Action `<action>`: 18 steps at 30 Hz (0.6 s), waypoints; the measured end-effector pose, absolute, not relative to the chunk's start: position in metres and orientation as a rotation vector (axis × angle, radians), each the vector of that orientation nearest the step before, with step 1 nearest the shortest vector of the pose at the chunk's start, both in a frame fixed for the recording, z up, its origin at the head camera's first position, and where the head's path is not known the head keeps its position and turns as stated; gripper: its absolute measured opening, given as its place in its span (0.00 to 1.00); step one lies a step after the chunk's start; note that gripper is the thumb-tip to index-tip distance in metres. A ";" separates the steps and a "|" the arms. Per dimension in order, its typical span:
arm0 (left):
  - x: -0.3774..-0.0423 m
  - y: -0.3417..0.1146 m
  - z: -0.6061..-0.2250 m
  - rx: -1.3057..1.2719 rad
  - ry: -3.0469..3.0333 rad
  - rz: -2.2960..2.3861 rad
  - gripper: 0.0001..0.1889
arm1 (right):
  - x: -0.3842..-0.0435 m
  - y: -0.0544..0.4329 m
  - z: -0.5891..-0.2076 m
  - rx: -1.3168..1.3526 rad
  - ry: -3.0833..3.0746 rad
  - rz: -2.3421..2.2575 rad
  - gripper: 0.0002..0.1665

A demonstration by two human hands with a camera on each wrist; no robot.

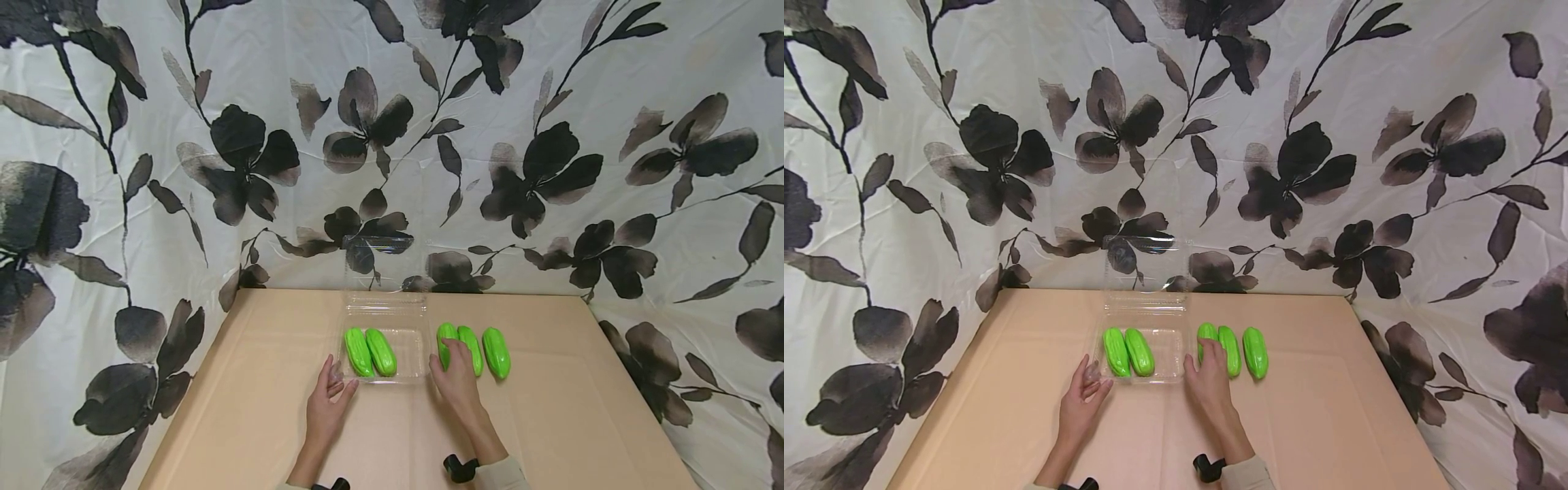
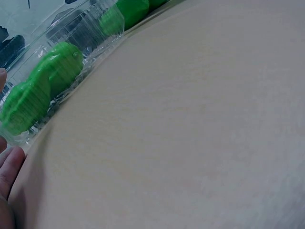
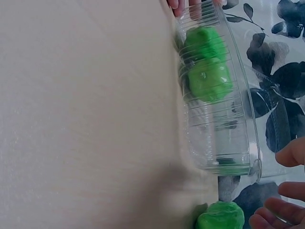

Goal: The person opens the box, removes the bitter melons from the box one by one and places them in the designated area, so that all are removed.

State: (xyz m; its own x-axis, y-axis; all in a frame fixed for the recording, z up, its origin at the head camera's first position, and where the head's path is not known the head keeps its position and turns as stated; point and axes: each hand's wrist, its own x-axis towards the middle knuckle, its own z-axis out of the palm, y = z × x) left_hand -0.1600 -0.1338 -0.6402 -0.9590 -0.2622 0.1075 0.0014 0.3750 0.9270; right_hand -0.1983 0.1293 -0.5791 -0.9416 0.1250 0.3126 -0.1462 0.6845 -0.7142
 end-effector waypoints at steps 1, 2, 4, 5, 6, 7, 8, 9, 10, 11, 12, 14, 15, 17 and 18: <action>-0.160 -0.134 -0.640 0.235 -2.400 -1.618 0.42 | -0.198 0.129 -0.579 0.020 -2.560 1.126 0.24; -0.160 -0.134 -0.640 0.237 -2.401 -1.617 0.42 | -0.198 0.130 -0.580 0.024 -2.560 1.123 0.24; -0.160 -0.134 -0.640 0.238 -2.403 -1.615 0.42 | -0.198 0.130 -0.581 0.028 -2.562 1.124 0.24; -0.160 -0.134 -0.640 0.239 -2.403 -1.616 0.42 | -0.198 0.130 -0.582 0.028 -2.563 1.126 0.24; -0.160 -0.134 -0.640 0.238 -2.403 -1.616 0.42 | -0.198 0.130 -0.582 0.026 -2.565 1.129 0.24; -0.160 -0.133 -0.640 0.237 -2.403 -1.616 0.42 | -0.198 0.130 -0.583 0.027 -2.566 1.131 0.24; -0.160 -0.133 -0.640 0.236 -2.403 -1.615 0.42 | -0.198 0.130 -0.584 0.026 -2.568 1.133 0.24; -0.160 -0.133 -0.640 0.234 -2.403 -1.612 0.42 | -0.198 0.130 -0.584 0.025 -2.569 1.134 0.24; -0.160 -0.133 -0.640 0.233 -2.404 -1.610 0.42 | -0.198 0.130 -0.584 0.025 -2.569 1.137 0.24; -0.160 -0.133 -0.640 0.231 -2.405 -1.609 0.42 | -0.198 0.130 -0.585 0.029 -2.569 1.137 0.24; -0.160 -0.133 -0.640 0.230 -2.405 -1.606 0.42 | -0.199 0.130 -0.585 0.032 -2.567 1.139 0.24; -0.160 -0.133 -0.641 0.229 -2.405 -1.604 0.42 | -0.199 0.129 -0.586 0.040 -2.564 1.135 0.24; -0.160 -0.133 -0.641 0.228 -2.405 -1.602 0.42 | -0.199 0.129 -0.586 0.044 -2.561 1.133 0.24; -0.161 -0.133 -0.642 0.226 -2.406 -1.600 0.42 | -0.199 0.129 -0.587 0.053 -2.555 1.130 0.24; -0.161 -0.133 -0.642 0.226 -2.405 -1.600 0.42 | -0.200 0.128 -0.587 0.053 -2.553 1.128 0.24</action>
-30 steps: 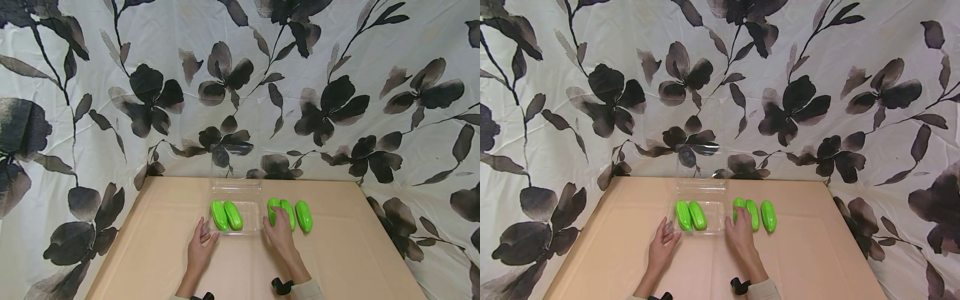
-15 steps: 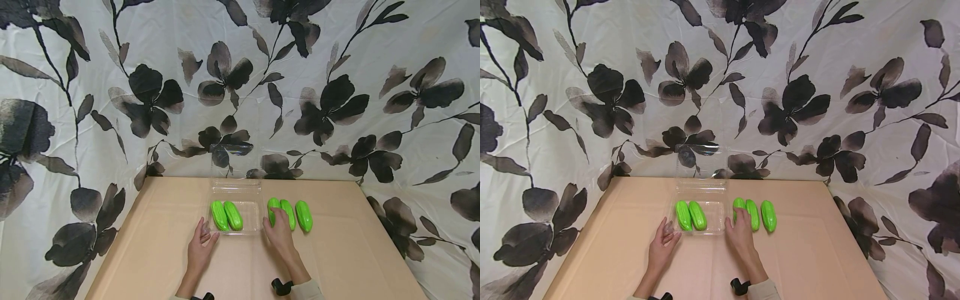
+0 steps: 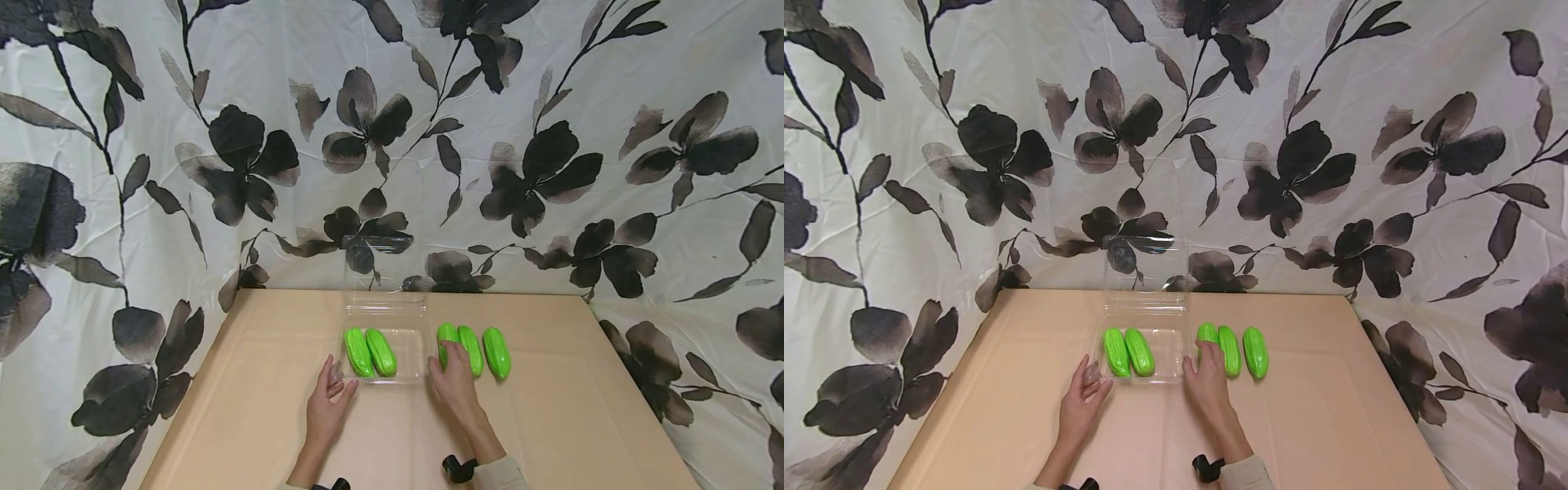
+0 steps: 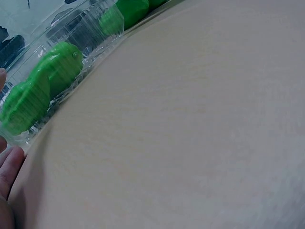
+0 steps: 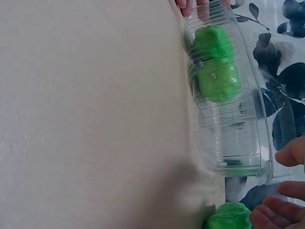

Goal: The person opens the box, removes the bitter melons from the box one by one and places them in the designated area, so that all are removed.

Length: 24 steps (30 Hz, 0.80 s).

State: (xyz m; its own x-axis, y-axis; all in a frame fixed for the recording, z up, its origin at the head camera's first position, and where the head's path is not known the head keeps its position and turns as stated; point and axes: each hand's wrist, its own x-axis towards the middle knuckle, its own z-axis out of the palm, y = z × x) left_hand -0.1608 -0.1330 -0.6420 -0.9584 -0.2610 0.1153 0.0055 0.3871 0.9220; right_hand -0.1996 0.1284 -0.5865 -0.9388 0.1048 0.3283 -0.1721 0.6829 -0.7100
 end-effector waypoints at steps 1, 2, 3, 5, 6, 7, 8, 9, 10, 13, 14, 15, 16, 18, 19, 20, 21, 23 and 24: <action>-0.161 -0.133 -0.642 0.225 -2.407 -1.598 0.42 | -0.200 0.128 -0.586 0.053 -2.552 1.125 0.24; -0.161 -0.133 -0.642 0.225 -2.410 -1.595 0.42 | -0.200 0.128 -0.586 0.055 -2.552 1.124 0.24; -0.161 -0.133 -0.642 0.225 -2.411 -1.594 0.42 | -0.200 0.127 -0.586 0.054 -2.553 1.127 0.24; -0.161 -0.133 -0.642 0.224 -2.408 -1.594 0.42 | -0.200 0.126 -0.586 0.052 -2.558 1.137 0.25; -0.161 -0.133 -0.642 0.222 -2.407 -1.594 0.42 | -0.200 0.125 -0.585 0.051 -2.562 1.143 0.25; -0.161 -0.133 -0.642 0.219 -2.407 -1.592 0.42 | -0.201 0.124 -0.585 0.054 -2.559 1.155 0.25; -0.161 -0.133 -0.642 0.217 -2.405 -1.591 0.42 | -0.201 0.123 -0.584 0.055 -2.560 1.163 0.25; -0.161 -0.133 -0.642 0.215 -2.401 -1.593 0.42 | -0.202 0.122 -0.584 0.054 -2.561 1.166 0.25; -0.161 -0.133 -0.642 0.213 -2.399 -1.593 0.42 | -0.202 0.121 -0.584 0.057 -2.560 1.167 0.25; -0.161 -0.132 -0.642 0.211 -2.395 -1.595 0.42 | -0.203 0.118 -0.582 0.065 -2.551 1.168 0.25; -0.161 -0.132 -0.642 0.212 -2.394 -1.596 0.42 | -0.204 0.117 -0.582 0.069 -2.552 1.168 0.25; -0.161 -0.132 -0.642 0.213 -2.394 -1.598 0.42 | -0.204 0.116 -0.582 0.073 -2.552 1.168 0.25; -0.161 -0.132 -0.642 0.214 -2.395 -1.597 0.42 | -0.204 0.115 -0.581 0.078 -2.550 1.172 0.25; -0.161 -0.132 -0.642 0.217 -2.397 -1.596 0.42 | -0.205 0.112 -0.581 0.083 -2.549 1.176 0.25; -0.161 -0.132 -0.642 0.218 -2.397 -1.597 0.42 | -0.205 0.111 -0.581 0.089 -2.547 1.174 0.25; -0.161 -0.133 -0.642 0.218 -2.396 -1.598 0.42 | -0.205 0.110 -0.581 0.094 -2.544 1.172 0.25; -0.161 -0.133 -0.642 0.220 -2.397 -1.597 0.41 | -0.205 0.109 -0.580 0.099 -2.540 1.168 0.25; -0.161 -0.133 -0.642 0.226 -2.399 -1.597 0.41 | -0.205 0.107 -0.580 0.109 -2.530 1.162 0.25; -0.161 -0.133 -0.642 0.228 -2.401 -1.598 0.41 | -0.206 0.105 -0.579 0.116 -2.523 1.161 0.25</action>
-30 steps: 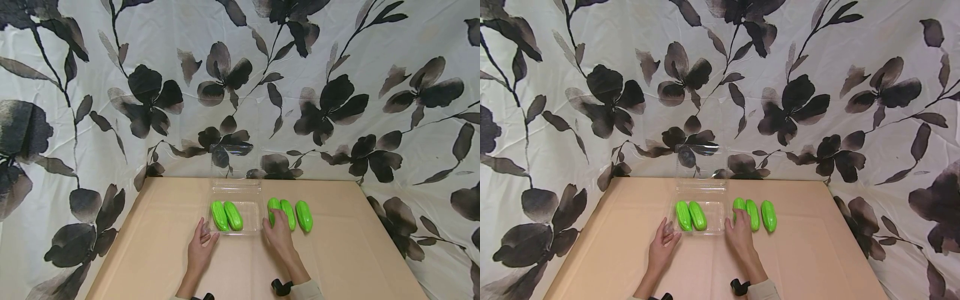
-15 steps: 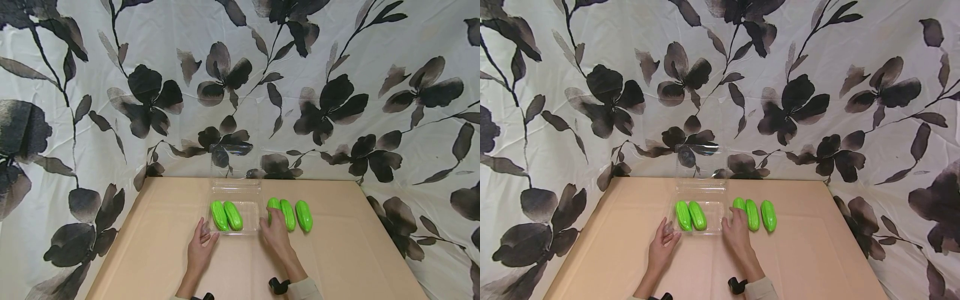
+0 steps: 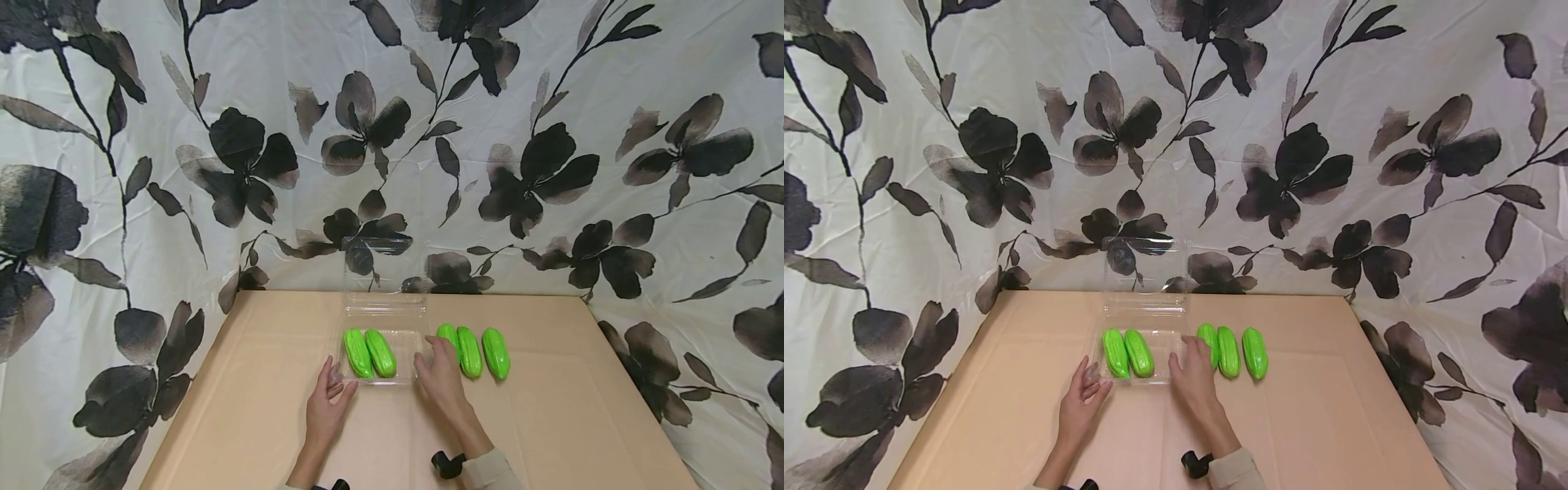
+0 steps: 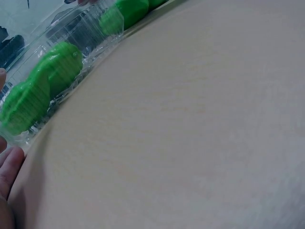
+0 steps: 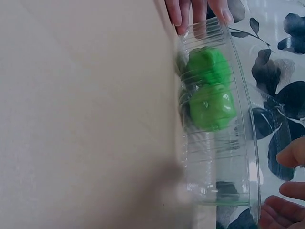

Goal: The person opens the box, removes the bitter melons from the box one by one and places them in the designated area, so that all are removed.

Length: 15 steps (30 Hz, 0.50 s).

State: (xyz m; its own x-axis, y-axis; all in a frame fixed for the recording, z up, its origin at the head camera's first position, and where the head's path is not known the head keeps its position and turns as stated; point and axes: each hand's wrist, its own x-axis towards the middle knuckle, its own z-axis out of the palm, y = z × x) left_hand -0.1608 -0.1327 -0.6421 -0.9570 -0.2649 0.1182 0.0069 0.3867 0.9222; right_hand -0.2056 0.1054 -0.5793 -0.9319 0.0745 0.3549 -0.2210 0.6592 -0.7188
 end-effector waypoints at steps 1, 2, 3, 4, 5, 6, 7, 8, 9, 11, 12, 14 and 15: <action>-0.161 -0.133 -0.642 0.230 -2.401 -1.600 0.41 | -0.206 0.104 -0.579 0.126 -2.520 1.157 0.24; -0.161 -0.133 -0.642 0.234 -2.402 -1.601 0.41 | -0.206 0.103 -0.579 0.133 -2.518 1.157 0.24; -0.161 -0.133 -0.642 0.237 -2.402 -1.603 0.41 | -0.206 0.101 -0.578 0.138 -2.517 1.160 0.24; -0.160 -0.133 -0.642 0.239 -2.401 -1.607 0.41 | -0.206 0.100 -0.578 0.145 -2.516 1.163 0.23; -0.160 -0.133 -0.641 0.240 -2.400 -1.610 0.41 | -0.206 0.099 -0.578 0.150 -2.518 1.164 0.23; -0.160 -0.133 -0.641 0.240 -2.401 -1.611 0.41 | -0.206 0.097 -0.578 0.154 -2.521 1.167 0.23; -0.160 -0.133 -0.641 0.241 -2.403 -1.611 0.41 | -0.206 0.096 -0.578 0.163 -2.526 1.169 0.23; -0.160 -0.133 -0.641 0.242 -2.404 -1.611 0.41 | -0.207 0.095 -0.578 0.168 -2.528 1.173 0.24; -0.160 -0.133 -0.640 0.242 -2.405 -1.610 0.41 | -0.207 0.094 -0.579 0.175 -2.534 1.167 0.24; -0.160 -0.133 -0.640 0.242 -2.406 -1.609 0.41 | -0.207 0.091 -0.579 0.190 -2.544 1.154 0.24; -0.160 -0.133 -0.640 0.243 -2.405 -1.611 0.42 | -0.207 0.090 -0.579 0.199 -2.547 1.151 0.24; -0.160 -0.133 -0.640 0.243 -2.402 -1.611 0.42 | -0.207 0.088 -0.579 0.209 -2.554 1.147 0.24; -0.160 -0.133 -0.639 0.244 -2.401 -1.612 0.42 | -0.207 0.086 -0.579 0.211 -2.560 1.145 0.24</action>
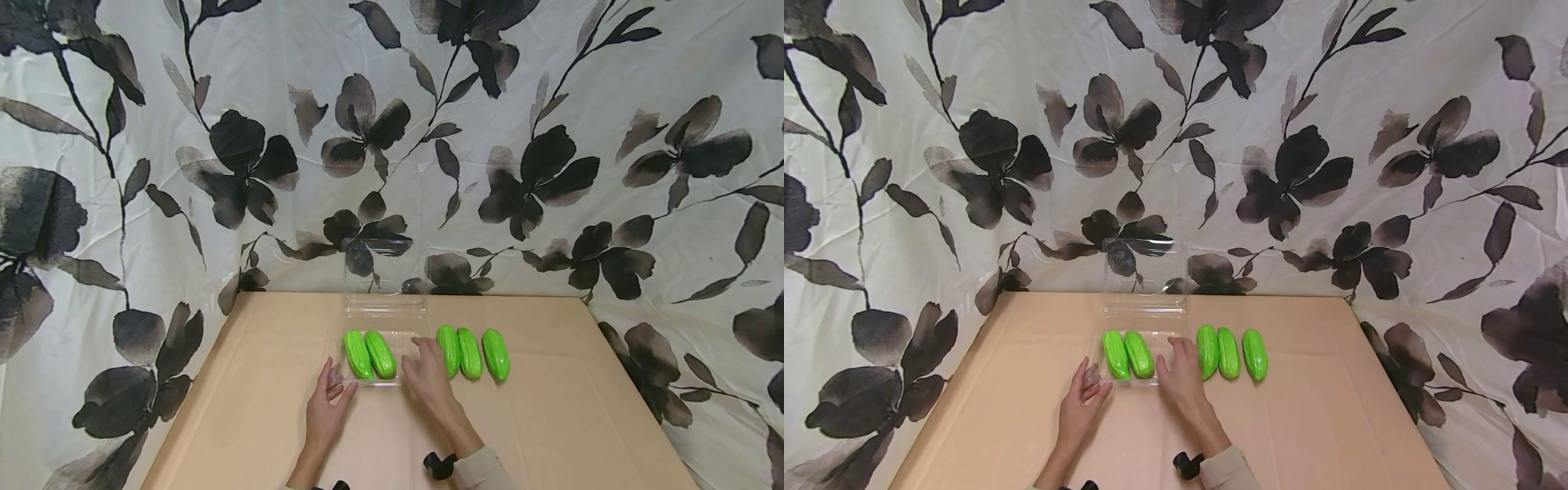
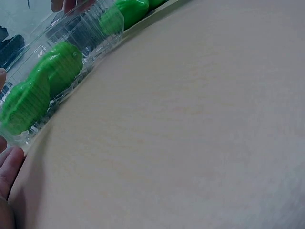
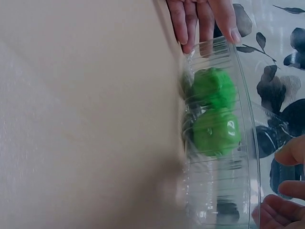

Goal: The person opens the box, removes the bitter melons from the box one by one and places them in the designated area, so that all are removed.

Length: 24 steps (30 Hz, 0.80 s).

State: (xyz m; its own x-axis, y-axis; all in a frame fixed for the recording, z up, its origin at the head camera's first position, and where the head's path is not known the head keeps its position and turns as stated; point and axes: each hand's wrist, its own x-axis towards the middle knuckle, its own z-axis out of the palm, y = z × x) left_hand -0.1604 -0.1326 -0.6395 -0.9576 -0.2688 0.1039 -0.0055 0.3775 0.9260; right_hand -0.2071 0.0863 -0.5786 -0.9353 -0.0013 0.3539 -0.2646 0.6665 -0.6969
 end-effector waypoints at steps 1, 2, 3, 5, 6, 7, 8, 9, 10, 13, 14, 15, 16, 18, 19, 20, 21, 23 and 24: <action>-0.160 -0.133 -0.639 0.244 -2.399 -1.614 0.42 | -0.207 0.085 -0.579 0.214 -2.563 1.144 0.24; -0.160 -0.133 -0.639 0.244 -2.399 -1.615 0.42 | -0.207 0.084 -0.578 0.219 -2.565 1.141 0.24; -0.160 -0.133 -0.639 0.245 -2.399 -1.614 0.41 | -0.206 0.083 -0.579 0.221 -2.571 1.138 0.24; -0.160 -0.133 -0.640 0.245 -2.399 -1.614 0.41 | -0.205 0.081 -0.578 0.226 -2.575 1.141 0.24; -0.160 -0.133 -0.640 0.247 -2.398 -1.615 0.41 | -0.205 0.080 -0.579 0.225 -2.582 1.143 0.25; -0.159 -0.133 -0.640 0.248 -2.399 -1.613 0.41 | -0.204 0.080 -0.579 0.225 -2.591 1.144 0.25; -0.159 -0.133 -0.640 0.249 -2.399 -1.611 0.41 | -0.204 0.079 -0.579 0.225 -2.600 1.146 0.25; -0.159 -0.133 -0.640 0.250 -2.399 -1.611 0.41 | -0.204 0.078 -0.580 0.219 -2.614 1.152 0.25; -0.159 -0.132 -0.639 0.250 -2.399 -1.609 0.41 | -0.204 0.078 -0.580 0.220 -2.622 1.152 0.26; -0.159 -0.132 -0.639 0.245 -2.396 -1.605 0.41 | -0.205 0.077 -0.583 0.232 -2.643 1.131 0.26; -0.159 -0.132 -0.639 0.244 -2.394 -1.605 0.41 | -0.205 0.076 -0.583 0.238 -2.641 1.127 0.26; -0.159 -0.132 -0.639 0.242 -2.391 -1.605 0.41 | -0.205 0.076 -0.584 0.242 -2.638 1.123 0.26; -0.159 -0.132 -0.639 0.239 -2.390 -1.605 0.41 | -0.205 0.076 -0.584 0.248 -2.636 1.115 0.26; -0.159 -0.132 -0.639 0.240 -2.390 -1.605 0.41 | -0.205 0.075 -0.585 0.250 -2.638 1.107 0.27; -0.159 -0.132 -0.639 0.241 -2.390 -1.605 0.41 | -0.205 0.074 -0.585 0.251 -2.640 1.107 0.26; -0.159 -0.132 -0.639 0.242 -2.391 -1.604 0.41 | -0.205 0.074 -0.586 0.251 -2.644 1.107 0.26; -0.159 -0.132 -0.639 0.243 -2.392 -1.606 0.41 | -0.205 0.073 -0.586 0.251 -2.651 1.105 0.27; -0.159 -0.132 -0.639 0.244 -2.393 -1.605 0.41 | -0.205 0.072 -0.586 0.251 -2.668 1.110 0.27; -0.159 -0.132 -0.640 0.244 -2.393 -1.605 0.41 | -0.205 0.072 -0.586 0.252 -2.676 1.113 0.28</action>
State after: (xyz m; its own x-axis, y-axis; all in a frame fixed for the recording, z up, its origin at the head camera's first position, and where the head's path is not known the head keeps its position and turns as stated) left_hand -0.1593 -0.1325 -0.6396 -0.9549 -0.2748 0.1127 0.0001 0.3792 0.9253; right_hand -0.2053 0.0721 -0.5856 -0.9582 -0.0691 0.2776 -0.2456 0.6964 -0.6743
